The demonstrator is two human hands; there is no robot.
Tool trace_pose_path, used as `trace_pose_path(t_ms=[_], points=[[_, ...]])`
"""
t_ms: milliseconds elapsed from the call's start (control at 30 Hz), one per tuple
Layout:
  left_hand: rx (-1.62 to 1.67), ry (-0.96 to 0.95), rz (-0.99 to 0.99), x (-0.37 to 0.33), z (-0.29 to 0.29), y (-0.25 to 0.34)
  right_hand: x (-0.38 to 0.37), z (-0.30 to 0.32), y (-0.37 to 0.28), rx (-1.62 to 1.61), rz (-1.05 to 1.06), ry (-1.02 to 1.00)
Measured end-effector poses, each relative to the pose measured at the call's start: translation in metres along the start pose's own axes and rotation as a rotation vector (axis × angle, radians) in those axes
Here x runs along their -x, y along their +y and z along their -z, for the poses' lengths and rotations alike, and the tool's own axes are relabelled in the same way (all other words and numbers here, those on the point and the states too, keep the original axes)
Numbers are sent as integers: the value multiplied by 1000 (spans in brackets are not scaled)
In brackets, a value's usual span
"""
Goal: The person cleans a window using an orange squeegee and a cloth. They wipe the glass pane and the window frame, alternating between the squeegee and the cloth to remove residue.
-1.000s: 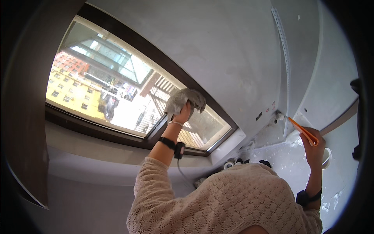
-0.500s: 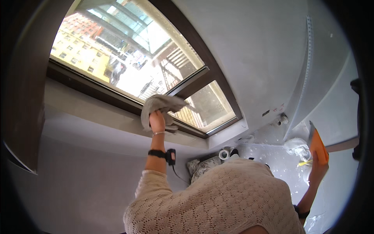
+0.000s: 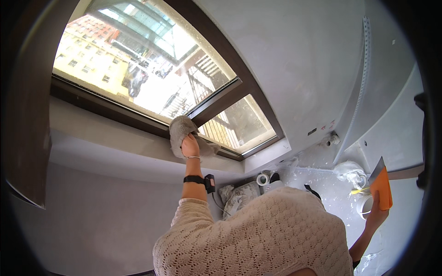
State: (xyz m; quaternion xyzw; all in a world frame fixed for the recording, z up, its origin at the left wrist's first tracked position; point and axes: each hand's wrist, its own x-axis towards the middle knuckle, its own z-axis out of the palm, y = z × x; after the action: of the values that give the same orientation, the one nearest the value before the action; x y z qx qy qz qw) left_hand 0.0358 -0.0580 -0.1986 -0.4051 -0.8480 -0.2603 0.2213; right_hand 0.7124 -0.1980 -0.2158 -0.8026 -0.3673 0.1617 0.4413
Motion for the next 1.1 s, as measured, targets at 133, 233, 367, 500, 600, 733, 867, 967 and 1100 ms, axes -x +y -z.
trace_pose_path(t_ms=[133, 233, 367, 500, 600, 733, 867, 967, 1100], points=[[-40, -75, 161, -27, 14, 7, 2, 16, 7, 2, -54, 35], [13, -67, 252, -32, 13, 30, 5, 15, 6, -32, -69, 92], [994, -164, -22, -4, -18, 106, -1, -7, -8, -57, -20, 59], [751, -587, -143, 39, -44, 179, -12, -29, -25, -116, 196, -120], [1094, -611, -104, 75, -33, 185, -11, -33, -32, -108, 187, -129], [1273, -592, -97, 60, -9, 174, -5, -19, -28, -59, 90, -112], [1411, -442, -37, 2, -11, 200, -1, -5, -18, -54, 31, 0], [802, -336, 38, -17, -19, 225, -1, -4, -15, -58, 48, 25], [699, -387, 7, -28, -25, 232, -1, -14, -21, -94, 69, -25]])
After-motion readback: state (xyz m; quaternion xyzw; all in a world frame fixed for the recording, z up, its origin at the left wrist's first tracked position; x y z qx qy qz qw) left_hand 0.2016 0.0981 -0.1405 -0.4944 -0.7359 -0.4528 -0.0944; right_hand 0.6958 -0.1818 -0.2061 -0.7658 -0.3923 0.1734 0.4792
